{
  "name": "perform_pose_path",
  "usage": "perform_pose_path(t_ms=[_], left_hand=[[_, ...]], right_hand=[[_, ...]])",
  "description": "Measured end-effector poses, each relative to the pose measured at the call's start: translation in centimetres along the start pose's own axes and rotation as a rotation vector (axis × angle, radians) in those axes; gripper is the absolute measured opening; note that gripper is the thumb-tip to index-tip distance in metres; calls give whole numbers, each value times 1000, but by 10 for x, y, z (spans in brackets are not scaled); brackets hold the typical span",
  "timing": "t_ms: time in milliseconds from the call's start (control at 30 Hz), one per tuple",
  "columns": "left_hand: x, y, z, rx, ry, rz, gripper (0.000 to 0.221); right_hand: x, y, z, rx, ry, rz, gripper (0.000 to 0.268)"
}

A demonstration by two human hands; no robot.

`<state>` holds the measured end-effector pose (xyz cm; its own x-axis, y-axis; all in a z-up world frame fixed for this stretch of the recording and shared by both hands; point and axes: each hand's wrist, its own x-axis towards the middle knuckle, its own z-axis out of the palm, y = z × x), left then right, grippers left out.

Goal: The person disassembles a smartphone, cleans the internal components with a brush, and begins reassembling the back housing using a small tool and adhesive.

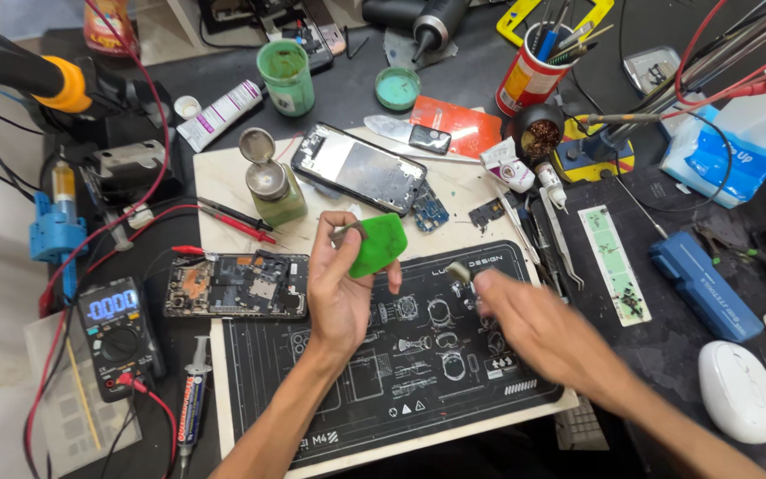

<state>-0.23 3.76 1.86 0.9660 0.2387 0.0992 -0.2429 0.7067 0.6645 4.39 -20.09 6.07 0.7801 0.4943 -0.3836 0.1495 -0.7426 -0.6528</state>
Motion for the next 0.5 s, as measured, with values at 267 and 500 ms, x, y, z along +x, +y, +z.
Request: perform_pose_path(t_ms=[267,500], left_hand=[[1,-5,-7,37,22,-10,17],[1,-4,-10,30,25,-20,17]], right_hand=[[40,0,-39,-769,470,-113,62],[54,7,-39,-970,491,-384,50]])
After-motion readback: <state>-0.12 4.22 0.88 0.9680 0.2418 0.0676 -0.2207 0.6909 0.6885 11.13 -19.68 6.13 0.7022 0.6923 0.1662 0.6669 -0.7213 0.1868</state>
